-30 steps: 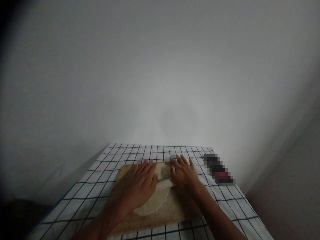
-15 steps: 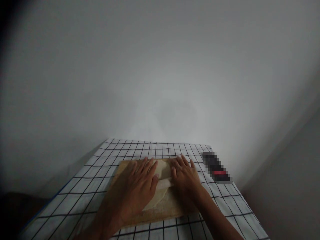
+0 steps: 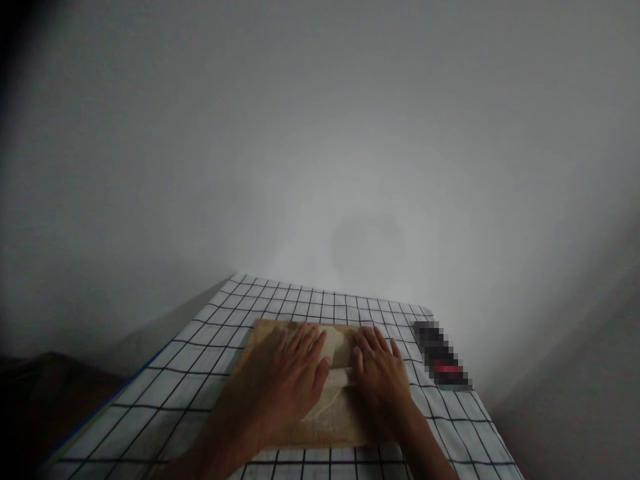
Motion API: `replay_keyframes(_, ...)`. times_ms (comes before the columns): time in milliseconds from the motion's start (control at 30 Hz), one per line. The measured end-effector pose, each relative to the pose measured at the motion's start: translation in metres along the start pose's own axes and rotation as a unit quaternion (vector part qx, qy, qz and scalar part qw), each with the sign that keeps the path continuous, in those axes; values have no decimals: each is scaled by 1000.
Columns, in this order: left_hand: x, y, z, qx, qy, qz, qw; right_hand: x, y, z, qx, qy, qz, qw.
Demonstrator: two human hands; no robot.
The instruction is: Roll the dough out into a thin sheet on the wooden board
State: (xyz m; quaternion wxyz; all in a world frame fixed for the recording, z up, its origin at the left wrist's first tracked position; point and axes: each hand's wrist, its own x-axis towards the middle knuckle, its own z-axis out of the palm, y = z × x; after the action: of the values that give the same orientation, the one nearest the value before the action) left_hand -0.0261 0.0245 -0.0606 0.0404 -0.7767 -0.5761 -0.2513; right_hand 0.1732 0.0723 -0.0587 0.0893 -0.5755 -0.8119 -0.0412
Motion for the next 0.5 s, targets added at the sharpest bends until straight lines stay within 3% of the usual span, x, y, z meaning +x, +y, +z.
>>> replay_keyframes(167,1,4,-4,-6,-2,-45,999,-1,2,0,-6,-7,-8,1000)
replay_keyframes(300,-3,6,-2,-21,26,-25,999,-10,2,-1,-41,14,-68,997)
replay_keyframes(500,-6,5,5,-16,45,-31,998,-18,5,5,-68,26,-81,994)
